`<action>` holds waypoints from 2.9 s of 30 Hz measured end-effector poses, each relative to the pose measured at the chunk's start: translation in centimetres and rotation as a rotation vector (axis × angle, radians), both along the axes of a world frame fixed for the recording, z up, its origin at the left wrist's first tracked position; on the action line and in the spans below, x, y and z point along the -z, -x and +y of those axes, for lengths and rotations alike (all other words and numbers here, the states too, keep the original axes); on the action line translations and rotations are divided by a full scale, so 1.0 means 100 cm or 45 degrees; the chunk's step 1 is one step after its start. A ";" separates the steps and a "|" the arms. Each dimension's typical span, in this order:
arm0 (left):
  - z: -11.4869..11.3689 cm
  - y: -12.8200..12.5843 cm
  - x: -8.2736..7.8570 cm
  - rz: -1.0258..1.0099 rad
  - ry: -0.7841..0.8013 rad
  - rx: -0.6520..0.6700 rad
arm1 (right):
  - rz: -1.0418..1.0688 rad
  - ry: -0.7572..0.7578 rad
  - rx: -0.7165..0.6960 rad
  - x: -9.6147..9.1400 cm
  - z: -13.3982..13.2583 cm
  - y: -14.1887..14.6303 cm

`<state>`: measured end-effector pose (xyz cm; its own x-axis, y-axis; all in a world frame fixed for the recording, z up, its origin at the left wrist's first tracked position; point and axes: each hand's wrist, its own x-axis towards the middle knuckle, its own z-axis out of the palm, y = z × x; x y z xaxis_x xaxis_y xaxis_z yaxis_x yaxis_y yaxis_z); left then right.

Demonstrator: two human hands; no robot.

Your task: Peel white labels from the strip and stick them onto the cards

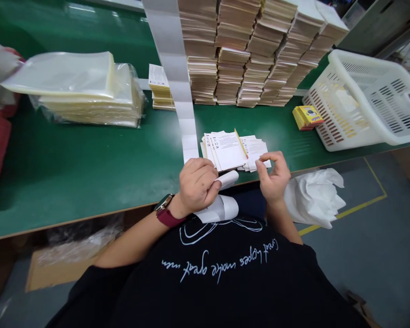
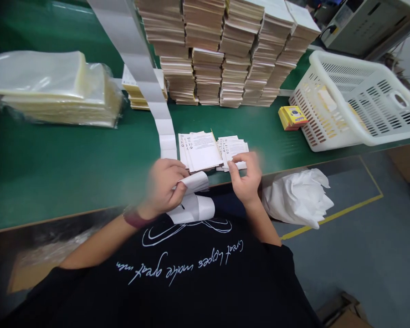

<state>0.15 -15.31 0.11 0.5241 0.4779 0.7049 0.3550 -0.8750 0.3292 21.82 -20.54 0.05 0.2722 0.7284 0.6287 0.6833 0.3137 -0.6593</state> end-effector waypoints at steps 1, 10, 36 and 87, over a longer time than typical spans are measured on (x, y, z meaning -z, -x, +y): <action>0.000 0.002 -0.001 0.023 0.012 0.000 | 0.016 -0.030 -0.039 0.001 -0.001 -0.002; -0.010 -0.006 -0.015 0.112 -0.047 -0.041 | 0.275 0.019 -0.571 -0.003 -0.027 0.025; 0.007 -0.012 -0.033 0.381 -0.046 0.031 | 0.049 0.009 -0.192 0.024 0.019 -0.021; 0.006 0.002 0.023 0.125 -0.103 0.146 | -0.176 0.622 -0.518 -0.040 0.059 0.010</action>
<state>-0.05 -14.68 -2.16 0.6403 0.3551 0.6811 0.2786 -0.9337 0.2249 20.84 -14.62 4.06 -0.1451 0.9671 0.2087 0.6618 0.2517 -0.7061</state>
